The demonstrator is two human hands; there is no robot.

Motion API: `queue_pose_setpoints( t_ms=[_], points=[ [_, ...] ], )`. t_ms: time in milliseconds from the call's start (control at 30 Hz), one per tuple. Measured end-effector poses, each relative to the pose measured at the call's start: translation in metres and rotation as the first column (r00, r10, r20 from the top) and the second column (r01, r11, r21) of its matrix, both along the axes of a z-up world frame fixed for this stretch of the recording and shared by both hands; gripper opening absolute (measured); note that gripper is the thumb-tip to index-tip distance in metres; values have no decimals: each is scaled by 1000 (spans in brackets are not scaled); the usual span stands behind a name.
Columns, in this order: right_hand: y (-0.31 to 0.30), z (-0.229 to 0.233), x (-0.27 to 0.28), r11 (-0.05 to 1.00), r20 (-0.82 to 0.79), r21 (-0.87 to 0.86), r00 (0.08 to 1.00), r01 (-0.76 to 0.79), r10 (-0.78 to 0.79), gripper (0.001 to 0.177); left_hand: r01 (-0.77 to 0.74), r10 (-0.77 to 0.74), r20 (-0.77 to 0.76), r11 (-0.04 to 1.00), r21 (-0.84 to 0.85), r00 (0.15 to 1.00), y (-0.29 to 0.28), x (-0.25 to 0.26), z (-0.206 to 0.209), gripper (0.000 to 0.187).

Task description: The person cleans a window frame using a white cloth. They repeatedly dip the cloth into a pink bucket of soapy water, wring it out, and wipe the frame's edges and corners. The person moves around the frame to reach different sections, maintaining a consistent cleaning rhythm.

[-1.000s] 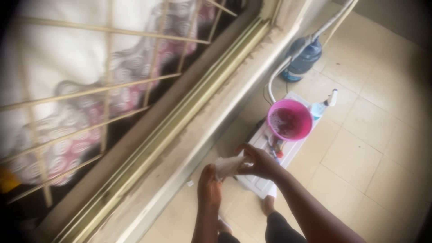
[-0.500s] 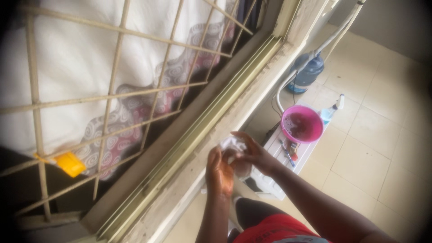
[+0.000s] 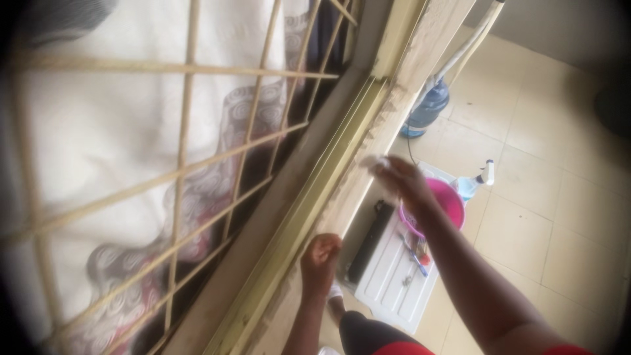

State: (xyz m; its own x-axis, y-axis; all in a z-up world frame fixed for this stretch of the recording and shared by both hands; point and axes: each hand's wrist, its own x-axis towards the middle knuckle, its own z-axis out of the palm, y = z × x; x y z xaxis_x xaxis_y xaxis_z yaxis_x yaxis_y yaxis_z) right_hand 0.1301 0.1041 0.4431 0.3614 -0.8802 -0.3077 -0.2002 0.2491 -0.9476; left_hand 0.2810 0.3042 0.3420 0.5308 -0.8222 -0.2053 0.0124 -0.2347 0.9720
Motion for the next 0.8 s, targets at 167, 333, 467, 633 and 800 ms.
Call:
queue_pose_setpoints(
  t_ms=[167, 333, 467, 633, 800],
  points=[
    [-130, -12, 26, 989, 277, -81, 956, 120, -93, 51, 247, -61, 592, 939, -238, 803, -66, 9, -25, 19],
    [-208, -34, 43, 909, 486, 256, 769, 329, -415, 42, 322, -32, 746, 914, -248, 666, -89, 20, -18, 23],
    [-230, -59, 53, 873, 270, 309, 845, 378, -462, 32, 330, -82, 745, 924, -191, 662, -92, 24, -15, 24],
    [-257, -104, 57, 892, 334, 313, 841, 327, -425, 30, 337, -122, 728, 929, -156, 675, -97, 25, -13, 24],
    [-255, -90, 67, 888, 115, 197, 890, 415, -441, 27, 322, -94, 754, 933, -161, 650, -99, 24, -9, 26]
  ],
)
